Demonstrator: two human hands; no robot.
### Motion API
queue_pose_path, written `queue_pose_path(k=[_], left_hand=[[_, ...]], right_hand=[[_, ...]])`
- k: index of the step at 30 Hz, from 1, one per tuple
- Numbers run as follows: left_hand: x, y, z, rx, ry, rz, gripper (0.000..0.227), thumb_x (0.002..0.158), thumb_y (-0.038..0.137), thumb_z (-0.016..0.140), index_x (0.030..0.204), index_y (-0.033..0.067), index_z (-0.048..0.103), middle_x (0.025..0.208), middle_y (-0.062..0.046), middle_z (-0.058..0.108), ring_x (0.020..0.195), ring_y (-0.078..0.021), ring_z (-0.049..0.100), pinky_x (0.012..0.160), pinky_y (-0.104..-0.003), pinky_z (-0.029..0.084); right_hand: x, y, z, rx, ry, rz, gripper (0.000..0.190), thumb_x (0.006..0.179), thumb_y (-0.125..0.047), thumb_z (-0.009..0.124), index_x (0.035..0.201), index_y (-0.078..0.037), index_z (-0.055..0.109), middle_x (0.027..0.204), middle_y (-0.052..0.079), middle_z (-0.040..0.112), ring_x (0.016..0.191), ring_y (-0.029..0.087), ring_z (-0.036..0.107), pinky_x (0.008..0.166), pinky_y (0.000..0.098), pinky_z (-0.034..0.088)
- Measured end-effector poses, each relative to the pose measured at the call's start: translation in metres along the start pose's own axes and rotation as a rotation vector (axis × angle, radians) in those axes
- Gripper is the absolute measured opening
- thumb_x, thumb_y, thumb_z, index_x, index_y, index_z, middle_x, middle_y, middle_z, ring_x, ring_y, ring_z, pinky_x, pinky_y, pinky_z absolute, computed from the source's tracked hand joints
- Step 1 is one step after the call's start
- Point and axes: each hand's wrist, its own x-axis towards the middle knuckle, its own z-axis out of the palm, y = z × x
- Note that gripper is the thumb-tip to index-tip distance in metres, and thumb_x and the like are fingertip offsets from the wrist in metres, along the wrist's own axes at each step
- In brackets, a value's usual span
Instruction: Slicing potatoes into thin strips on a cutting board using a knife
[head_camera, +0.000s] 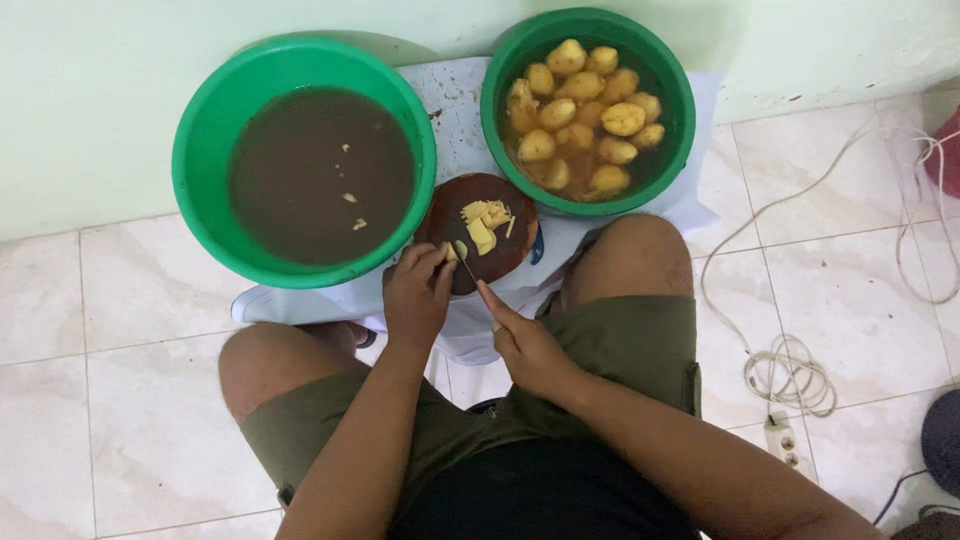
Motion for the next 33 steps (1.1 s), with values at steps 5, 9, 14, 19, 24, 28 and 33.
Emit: queue_pose_path(k=[5, 9, 14, 19, 24, 28, 33], left_hand=[[-0.005, -0.013, 0.009, 0.132, 0.041, 0.05, 0.021, 0.091, 0.023, 0.081, 0.11, 0.0164, 0.078, 0.104, 0.002, 0.071, 0.095, -0.0213, 0.074, 0.079, -0.037, 0.055], [-0.006, -0.013, 0.008, 0.175, 0.053, 0.07, 0.018, 0.095, 0.027, 0.078, 0.112, 0.0201, 0.079, 0.104, 0.007, 0.071, 0.094, -0.0145, 0.073, 0.08, -0.033, 0.053], [0.0, -0.004, 0.002, 0.108, 0.046, 0.054, 0.018, 0.093, 0.021, 0.079, 0.11, 0.0153, 0.078, 0.103, 0.003, 0.071, 0.094, -0.0205, 0.074, 0.078, -0.038, 0.054], [-0.002, -0.006, 0.006, 0.132, 0.078, 0.074, 0.02, 0.092, 0.022, 0.08, 0.112, 0.0187, 0.078, 0.106, 0.005, 0.071, 0.098, -0.0182, 0.073, 0.08, -0.037, 0.053], [0.001, -0.002, 0.002, 0.116, 0.052, 0.084, 0.022, 0.092, 0.017, 0.08, 0.113, 0.0163, 0.077, 0.103, 0.002, 0.071, 0.097, -0.0206, 0.073, 0.079, -0.037, 0.053], [-0.003, -0.007, 0.004, 0.103, 0.002, 0.038, 0.022, 0.092, 0.018, 0.077, 0.113, 0.0141, 0.076, 0.104, -0.002, 0.071, 0.1, -0.0253, 0.072, 0.08, -0.042, 0.05], [0.0, -0.005, 0.004, 0.045, 0.089, 0.091, 0.021, 0.091, 0.016, 0.08, 0.112, 0.0145, 0.08, 0.102, 0.0, 0.073, 0.095, -0.0222, 0.074, 0.079, -0.037, 0.053]], right_hand=[[0.001, -0.023, 0.0, -0.055, 0.031, 0.0, 0.062, 0.098, -0.003, 0.037, 0.159, -0.018, 0.036, 0.08, 0.008, 0.07, 0.067, 0.013, 0.053, 0.06, 0.0285, 0.047], [-0.004, -0.022, 0.0, -0.073, 0.027, 0.012, 0.062, 0.098, -0.003, 0.038, 0.159, -0.019, 0.036, 0.089, 0.013, 0.076, 0.074, 0.013, 0.059, 0.066, 0.0286, 0.05], [-0.003, -0.015, 0.0, -0.041, -0.002, 0.037, 0.061, 0.1, -0.004, 0.037, 0.159, -0.017, 0.034, 0.109, 0.011, 0.058, 0.091, 0.017, 0.052, 0.081, 0.0355, 0.045], [-0.003, -0.022, 0.001, -0.096, 0.012, 0.047, 0.062, 0.1, -0.004, 0.036, 0.159, -0.023, 0.036, 0.075, 0.006, 0.072, 0.062, 0.012, 0.051, 0.056, 0.0274, 0.046], [0.0, -0.019, 0.005, -0.095, 0.024, 0.056, 0.06, 0.101, -0.005, 0.035, 0.159, -0.021, 0.035, 0.082, 0.012, 0.076, 0.06, 0.011, 0.049, 0.056, 0.0259, 0.046], [0.001, -0.019, 0.003, -0.18, -0.006, 0.021, 0.063, 0.098, -0.004, 0.04, 0.159, -0.018, 0.034, 0.065, 0.019, 0.061, 0.057, 0.023, 0.051, 0.055, 0.0359, 0.044], [0.003, -0.013, 0.005, -0.156, 0.04, 0.041, 0.064, 0.097, -0.003, 0.038, 0.158, -0.02, 0.039, 0.077, 0.016, 0.074, 0.061, 0.017, 0.055, 0.057, 0.0309, 0.047]])
